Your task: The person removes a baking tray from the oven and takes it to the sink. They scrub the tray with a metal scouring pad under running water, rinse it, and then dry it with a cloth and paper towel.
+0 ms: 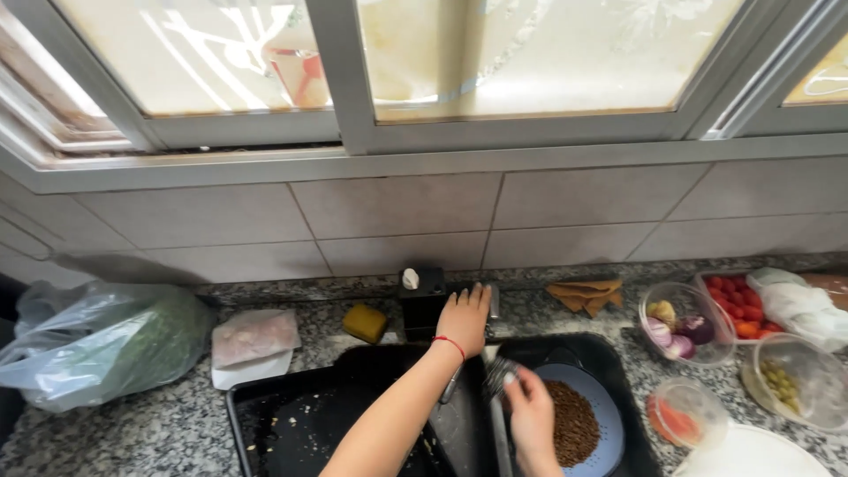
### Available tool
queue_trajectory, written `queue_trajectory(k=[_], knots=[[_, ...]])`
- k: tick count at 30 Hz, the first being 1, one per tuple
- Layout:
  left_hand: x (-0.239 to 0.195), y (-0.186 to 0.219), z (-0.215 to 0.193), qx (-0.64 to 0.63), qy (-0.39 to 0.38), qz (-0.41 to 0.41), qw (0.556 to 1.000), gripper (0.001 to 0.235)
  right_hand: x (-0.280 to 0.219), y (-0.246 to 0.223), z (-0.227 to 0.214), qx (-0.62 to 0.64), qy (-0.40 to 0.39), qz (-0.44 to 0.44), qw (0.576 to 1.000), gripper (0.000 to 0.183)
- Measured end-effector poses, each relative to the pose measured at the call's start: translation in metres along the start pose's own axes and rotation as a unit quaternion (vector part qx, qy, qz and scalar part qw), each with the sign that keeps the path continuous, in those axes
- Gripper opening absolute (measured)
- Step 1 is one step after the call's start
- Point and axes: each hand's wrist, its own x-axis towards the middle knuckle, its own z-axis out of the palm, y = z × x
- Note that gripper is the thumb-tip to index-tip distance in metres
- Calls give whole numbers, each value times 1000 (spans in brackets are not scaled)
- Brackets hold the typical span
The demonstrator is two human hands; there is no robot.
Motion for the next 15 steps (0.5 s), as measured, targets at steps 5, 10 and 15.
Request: queue_trajectory(k=[5, 10, 15], knots=[[40, 12, 40, 141, 58, -14, 988, 62, -34, 30, 1, 15, -59, 224, 973, 23], [3, 4, -13, 99, 49, -22, 994, 64, -40, 52, 39, 90, -212, 287, 930, 13], [-137, -30, -176, -43, 160, -34, 986, 68, -38, 39, 65, 141, -304, 180, 925, 39]])
